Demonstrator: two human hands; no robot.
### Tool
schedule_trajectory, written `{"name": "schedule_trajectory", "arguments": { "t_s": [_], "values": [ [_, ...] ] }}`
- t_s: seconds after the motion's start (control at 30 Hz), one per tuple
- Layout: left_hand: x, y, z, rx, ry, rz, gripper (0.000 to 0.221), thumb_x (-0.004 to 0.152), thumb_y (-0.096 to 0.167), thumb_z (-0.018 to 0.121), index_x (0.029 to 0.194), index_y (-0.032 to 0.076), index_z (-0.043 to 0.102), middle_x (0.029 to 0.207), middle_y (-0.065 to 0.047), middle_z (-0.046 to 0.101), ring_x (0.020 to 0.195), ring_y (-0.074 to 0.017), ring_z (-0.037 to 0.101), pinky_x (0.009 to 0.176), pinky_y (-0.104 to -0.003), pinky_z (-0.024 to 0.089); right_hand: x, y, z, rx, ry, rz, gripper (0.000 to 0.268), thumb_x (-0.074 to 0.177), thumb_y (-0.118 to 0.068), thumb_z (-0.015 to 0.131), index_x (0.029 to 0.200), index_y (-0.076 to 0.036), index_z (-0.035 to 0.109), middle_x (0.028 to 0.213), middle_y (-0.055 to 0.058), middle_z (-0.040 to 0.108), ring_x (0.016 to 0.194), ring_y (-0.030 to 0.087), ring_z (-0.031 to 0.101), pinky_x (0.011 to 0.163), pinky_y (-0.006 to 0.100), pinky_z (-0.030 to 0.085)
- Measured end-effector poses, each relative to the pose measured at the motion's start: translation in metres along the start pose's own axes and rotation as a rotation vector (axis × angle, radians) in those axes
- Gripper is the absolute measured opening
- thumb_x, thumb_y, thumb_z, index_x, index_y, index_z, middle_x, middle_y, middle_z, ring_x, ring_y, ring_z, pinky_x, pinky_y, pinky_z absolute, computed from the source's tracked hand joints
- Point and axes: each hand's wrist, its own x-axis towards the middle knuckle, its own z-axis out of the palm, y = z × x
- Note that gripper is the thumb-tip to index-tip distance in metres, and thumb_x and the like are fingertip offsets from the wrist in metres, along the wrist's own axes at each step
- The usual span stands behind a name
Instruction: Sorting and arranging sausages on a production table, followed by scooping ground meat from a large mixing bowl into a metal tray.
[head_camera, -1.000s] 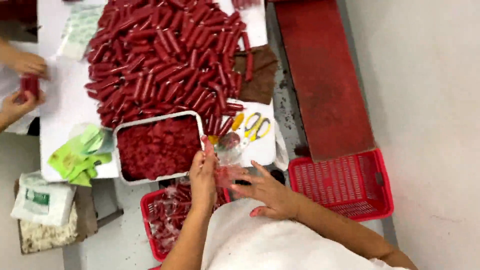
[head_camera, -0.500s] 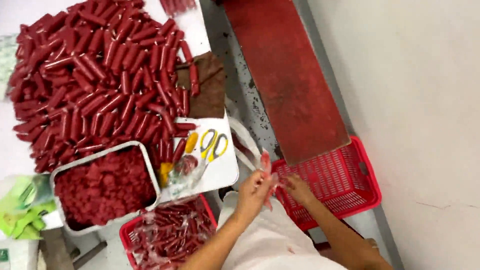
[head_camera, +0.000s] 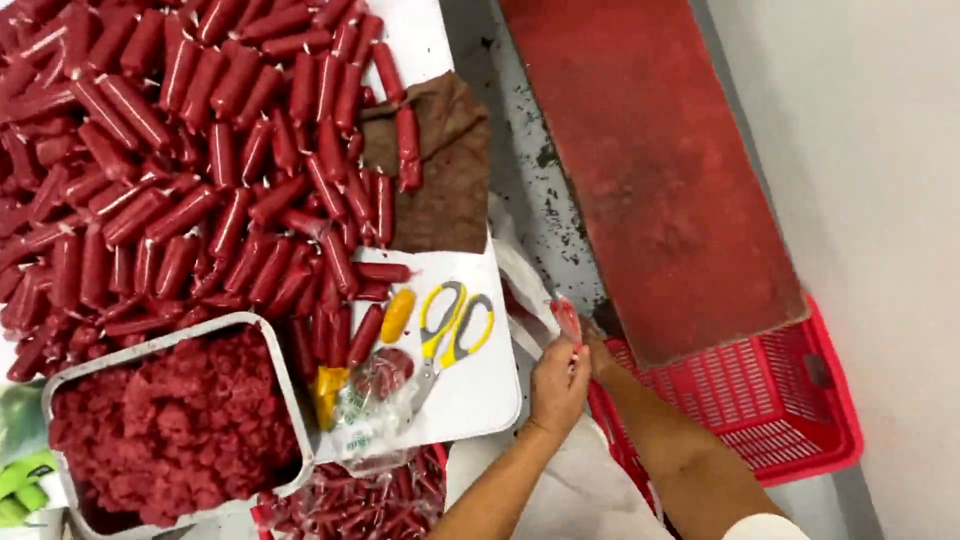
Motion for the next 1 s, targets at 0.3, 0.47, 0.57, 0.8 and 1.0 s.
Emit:
{"name": "schedule_trajectory", "arguments": {
  "t_s": [0.3, 0.47, 0.57, 0.8, 1.0],
  "values": [
    [-0.014, -0.068, 0.015, -0.063, 0.086, 0.003, 0.026, 0.102, 0.023, 0.060, 0.079, 0.014, 0.051, 0.068, -0.006, 0.048, 0.065, -0.0287, 0.059, 0.062, -0.034, 0.051, 0.029, -0.017, 0.050, 0.101, 0.150, -0.172, 0.070, 0.090, -0.039, 0.055, 0.144, 0.006, 0.049, 0.133, 0.028, 0.063, 0.129, 0.040, 0.057, 0.115, 0.041, 0.040],
    [-0.025, -0.045, 0.015, -0.128, 0.054, -0.083, 0.023, 0.102, 0.021, 0.061, 0.083, 0.009, 0.055, 0.068, -0.015, 0.050, 0.066, -0.0370, 0.060, 0.061, -0.038, 0.051, 0.047, 0.081, 0.029, -0.028, 0.183, -0.011, 0.063, 0.076, -0.028, 0.079, 0.137, -0.027, 0.064, 0.148, 0.005, 0.055, 0.134, 0.031, 0.053, 0.111, 0.040, 0.045],
    [-0.028, -0.009, 0.012, -0.146, 0.054, -0.092, 0.022, 0.101, 0.022, 0.062, 0.085, 0.008, 0.058, 0.070, -0.016, 0.053, 0.068, -0.0370, 0.062, 0.062, -0.039, 0.052, 0.000, 0.035, 0.006, 0.247, 0.291, -0.093, 0.062, 0.073, -0.017, 0.084, 0.133, -0.011, 0.067, 0.148, 0.016, 0.053, 0.133, 0.041, 0.051, 0.108, 0.043, 0.047],
    [-0.008, 0.073, -0.014, -0.157, 0.070, 0.011, 0.025, 0.102, 0.026, 0.060, 0.081, 0.011, 0.061, 0.068, -0.009, 0.055, 0.067, -0.0300, 0.063, 0.066, -0.034, 0.053, -0.083, -0.025, -0.058, 0.448, 0.373, -0.019, 0.071, 0.067, 0.009, 0.067, 0.135, -0.010, 0.066, 0.148, 0.018, 0.050, 0.135, 0.038, 0.050, 0.110, 0.044, 0.046],
    [0.034, 0.125, -0.037, -0.301, 0.192, 0.031, 0.021, 0.104, 0.023, 0.054, 0.089, 0.009, 0.061, 0.077, -0.012, 0.056, 0.073, -0.0326, 0.059, 0.073, -0.037, 0.051, -0.134, -0.074, -0.101, 0.948, 0.408, 0.015, 0.079, 0.066, 0.022, 0.051, 0.143, 0.003, 0.054, 0.154, 0.011, 0.038, 0.133, 0.029, 0.053, 0.103, 0.038, 0.050]
  ]
}}
